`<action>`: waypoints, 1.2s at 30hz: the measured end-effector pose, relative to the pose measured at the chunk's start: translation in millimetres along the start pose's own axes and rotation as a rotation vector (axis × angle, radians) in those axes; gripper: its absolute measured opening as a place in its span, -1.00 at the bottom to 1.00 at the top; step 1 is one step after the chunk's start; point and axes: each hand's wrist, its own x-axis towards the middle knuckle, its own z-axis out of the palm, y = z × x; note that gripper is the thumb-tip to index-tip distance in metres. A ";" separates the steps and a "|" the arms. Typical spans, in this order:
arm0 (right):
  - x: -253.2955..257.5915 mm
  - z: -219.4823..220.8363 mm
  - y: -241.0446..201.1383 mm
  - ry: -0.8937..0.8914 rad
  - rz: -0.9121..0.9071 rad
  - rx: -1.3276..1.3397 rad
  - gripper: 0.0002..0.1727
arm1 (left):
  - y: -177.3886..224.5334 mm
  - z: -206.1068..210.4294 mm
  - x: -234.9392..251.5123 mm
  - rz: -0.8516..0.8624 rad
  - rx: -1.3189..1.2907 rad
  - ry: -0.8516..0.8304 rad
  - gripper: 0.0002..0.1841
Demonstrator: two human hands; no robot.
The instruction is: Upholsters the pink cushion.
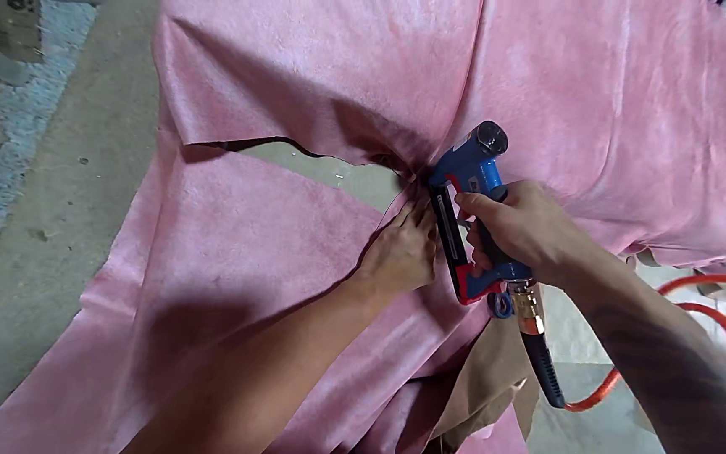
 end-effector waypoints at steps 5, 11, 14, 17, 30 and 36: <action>-0.3 0.4 11.5 -0.008 -0.051 0.039 -0.54 | 2.1 -4.4 -0.4 0.050 0.091 0.020 -0.60; -25.6 -10.7 54.0 0.170 -0.353 -0.223 -0.44 | 10.3 -28.3 -1.2 -0.005 0.098 -0.028 -0.69; -68.8 -23.6 132.5 0.555 -0.465 -0.388 -0.32 | 2.6 -64.2 -12.1 -0.305 -0.117 0.145 -0.71; -75.1 -45.1 227.9 0.855 -0.445 -0.430 -0.33 | -12.4 -93.0 -22.9 -0.432 -0.029 0.214 -0.69; -91.8 -5.1 249.4 0.785 -0.582 -0.324 -0.59 | -58.8 -83.3 49.5 -0.119 0.580 0.099 -0.78; -48.4 66.3 138.1 0.745 -0.791 -0.303 -0.71 | -62.6 -94.8 34.1 0.205 0.550 0.052 -0.77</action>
